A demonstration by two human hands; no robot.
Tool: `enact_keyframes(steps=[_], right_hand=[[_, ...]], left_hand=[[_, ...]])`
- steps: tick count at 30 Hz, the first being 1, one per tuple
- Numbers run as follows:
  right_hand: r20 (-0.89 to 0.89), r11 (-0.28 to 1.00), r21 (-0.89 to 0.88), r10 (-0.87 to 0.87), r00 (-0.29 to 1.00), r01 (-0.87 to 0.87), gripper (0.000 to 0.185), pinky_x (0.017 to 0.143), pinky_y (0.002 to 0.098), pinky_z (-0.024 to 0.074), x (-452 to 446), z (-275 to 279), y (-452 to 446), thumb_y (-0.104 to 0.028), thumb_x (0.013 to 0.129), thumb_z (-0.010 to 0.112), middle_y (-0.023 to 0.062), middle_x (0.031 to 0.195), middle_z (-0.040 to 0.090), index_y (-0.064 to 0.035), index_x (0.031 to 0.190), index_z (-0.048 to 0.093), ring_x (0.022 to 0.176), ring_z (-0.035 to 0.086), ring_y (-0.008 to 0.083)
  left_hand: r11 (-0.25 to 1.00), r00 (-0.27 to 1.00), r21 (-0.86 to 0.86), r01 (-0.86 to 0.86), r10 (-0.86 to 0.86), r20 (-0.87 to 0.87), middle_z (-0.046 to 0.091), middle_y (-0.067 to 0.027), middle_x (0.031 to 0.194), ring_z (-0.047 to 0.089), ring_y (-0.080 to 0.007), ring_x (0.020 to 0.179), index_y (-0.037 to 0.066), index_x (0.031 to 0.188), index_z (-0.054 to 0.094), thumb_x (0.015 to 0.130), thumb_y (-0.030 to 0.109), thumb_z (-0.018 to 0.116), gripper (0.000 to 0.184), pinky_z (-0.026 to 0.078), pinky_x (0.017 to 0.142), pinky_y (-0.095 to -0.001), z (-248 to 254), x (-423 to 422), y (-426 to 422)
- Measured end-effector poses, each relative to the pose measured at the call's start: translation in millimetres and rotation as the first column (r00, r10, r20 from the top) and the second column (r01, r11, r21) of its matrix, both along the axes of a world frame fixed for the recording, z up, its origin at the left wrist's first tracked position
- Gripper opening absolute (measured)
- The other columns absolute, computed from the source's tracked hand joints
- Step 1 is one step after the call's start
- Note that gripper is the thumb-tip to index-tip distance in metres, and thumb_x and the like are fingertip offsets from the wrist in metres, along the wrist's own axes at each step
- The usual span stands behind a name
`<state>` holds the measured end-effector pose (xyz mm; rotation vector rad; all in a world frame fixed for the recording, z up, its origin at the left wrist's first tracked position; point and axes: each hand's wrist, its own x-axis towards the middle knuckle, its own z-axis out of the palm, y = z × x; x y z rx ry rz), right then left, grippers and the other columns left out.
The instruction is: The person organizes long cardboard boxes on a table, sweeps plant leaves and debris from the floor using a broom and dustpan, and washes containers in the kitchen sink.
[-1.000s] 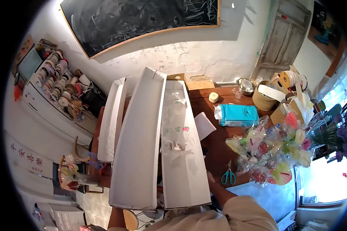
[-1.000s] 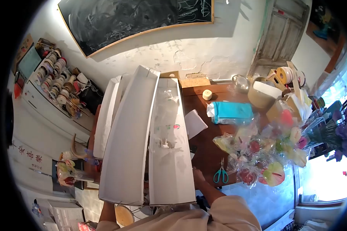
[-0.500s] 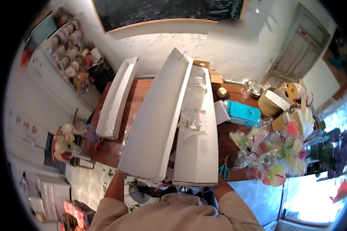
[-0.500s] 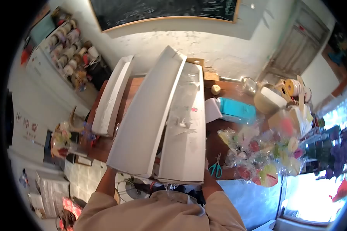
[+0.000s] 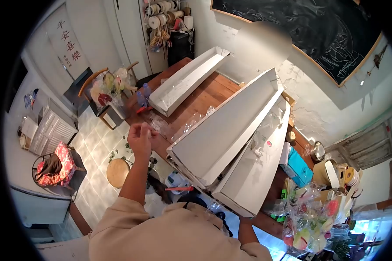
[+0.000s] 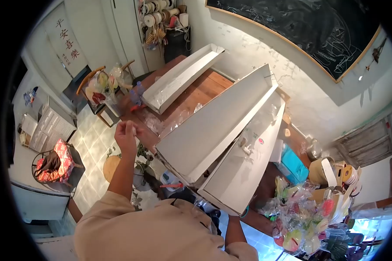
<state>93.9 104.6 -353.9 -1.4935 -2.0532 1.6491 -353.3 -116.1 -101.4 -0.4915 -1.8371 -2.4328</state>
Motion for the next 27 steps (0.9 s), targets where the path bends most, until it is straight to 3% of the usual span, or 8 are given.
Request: enact_keyframes(steps=[2, 4, 6, 12, 15, 19, 22, 27], right_hand=[[-0.008, 1.0, -0.014, -0.002, 1.0, 0.002, 0.03, 0.062, 0.0351, 0.0524, -1.2, 0.3, -1.7, -0.028, 0.094, 0.051, 0.0152, 0.087, 0.066, -0.0031, 0.106, 0.063, 0.073, 0.065, 0.0262], [-0.021, 1.0, -0.027, -0.011, 1.0, 0.01, 0.03, 0.06, 0.0342, 0.0523, -1.5, 0.2, -4.7, -0.028, 0.095, 0.051, 0.0143, 0.085, 0.067, -0.0032, 0.105, 0.063, 0.071, 0.066, 0.0249], [-0.027, 0.998, -0.054, -0.029, 0.999, 0.028, 0.03, 0.059, 0.0333, 0.0523, 5.0, 0.3, -12.4, -0.028, 0.095, 0.05, 0.0133, 0.084, 0.067, -0.0034, 0.104, 0.064, 0.07, 0.066, 0.0235], [-0.087, 0.982, -0.064, -0.184, 0.979, 0.179, 0.032, 0.048, 0.0277, 0.0487, 49.7, -36.1, -40.5, -0.029, 0.096, 0.054, 0.0122, 0.077, 0.067, -0.0011, 0.108, 0.063, 0.059, 0.064, 0.0158], [-0.072, 0.935, -0.183, -0.321, 0.944, 0.304, 0.031, 0.049, 0.0295, 0.0508, 66.7, -27.1, -56.7, -0.024, 0.093, 0.059, 0.0149, 0.077, 0.068, 0.0025, 0.107, 0.063, 0.058, 0.065, 0.0193], [0.028, 0.937, -0.171, -0.303, 0.953, 0.303, 0.028, 0.051, 0.0306, 0.0527, 118.4, -49.5, -75.2, -0.017, 0.092, 0.059, 0.0175, 0.079, 0.068, 0.0094, 0.098, 0.062, 0.059, 0.066, 0.0222], [0.07, 0.905, -0.191, -0.373, 0.925, 0.379, 0.025, 0.051, 0.0309, 0.0529, 140.1, -48.1, -80.6, -0.015, 0.091, 0.059, 0.0181, 0.079, 0.068, 0.0094, 0.096, 0.063, 0.06, 0.066, 0.0223], [0.083, 0.915, 0.071, -0.402, 0.912, 0.397, 0.028, 0.06, 0.0393, 0.055, 163.9, -62.9, -72.1, -0.019, 0.085, 0.064, 0.0206, 0.077, 0.068, 0.0064, 0.095, 0.065, 0.066, 0.067, 0.031]], left_hand=[[0.981, 0.954, 0.08, 0.178, -0.152, -0.257, 0.061, -0.0089, 0.086, 0.063, -0.0182, 0.072, 0.004, 0.089, 0.055, 0.096, 0.026, 0.057, 0.023, 0.052, 0.061, -0.0305, 39.9, 31.3, 16.4], [0.965, 0.664, -0.237, 0.107, -0.247, -0.705, 0.059, -0.0125, 0.083, 0.06, -0.0241, 0.077, 0.003, 0.086, 0.056, 0.097, 0.036, 0.051, 0.035, 0.048, 0.068, -0.0381, 64.3, 50.0, 35.4], [0.823, 0.358, -0.566, -0.052, -0.514, -0.779, 0.056, -0.0156, 0.081, 0.055, -0.0296, 0.084, 0.003, 0.09, 0.059, 0.094, 0.044, 0.05, 0.042, 0.041, 0.079, -0.0437, 88.7, 65.0, 53.9], [0.411, 0.342, -0.869, -0.277, -0.802, -0.489, 0.062, -0.0139, 0.084, 0.059, -0.0308, 0.087, 0.006, 0.092, 0.059, 0.087, 0.041, 0.06, 0.035, 0.043, 0.08, -0.0438, 60.7, 90.4, 79.0], [0.166, 0.496, -0.974, -0.156, -0.839, -0.222, 0.062, -0.0139, 0.081, 0.061, -0.0362, 0.084, 0.006, 0.089, 0.058, 0.083, 0.033, 0.063, 0.028, 0.047, 0.074, -0.048, 55.7, 91.6, 81.1], [0.144, 0.419, -0.975, -0.17, -0.885, -0.204, 0.064, -0.0163, 0.079, 0.064, -0.036, 0.08, 0.003, 0.079, 0.06, 0.08, 0.026, 0.066, 0.024, 0.049, 0.071, -0.0487, 39.7, 93.8, 78.9], [-0.161, 0.53, -0.982, -0.097, -0.844, 0.086, 0.066, -0.0155, 0.08, 0.066, -0.0345, 0.08, 0.005, 0.079, 0.065, 0.081, 0.025, 0.066, 0.021, 0.051, 0.072, -0.0465, 57.5, 113.0, 84.4], [-0.079, 0.502, -0.994, -0.073, -0.864, 0.031, 0.067, -0.0174, 0.079, 0.065, -0.0354, 0.08, 0.004, 0.077, 0.07, 0.077, 0.022, 0.066, 0.019, 0.051, 0.075, -0.0462, 55.9, 120.6, 81.8]])
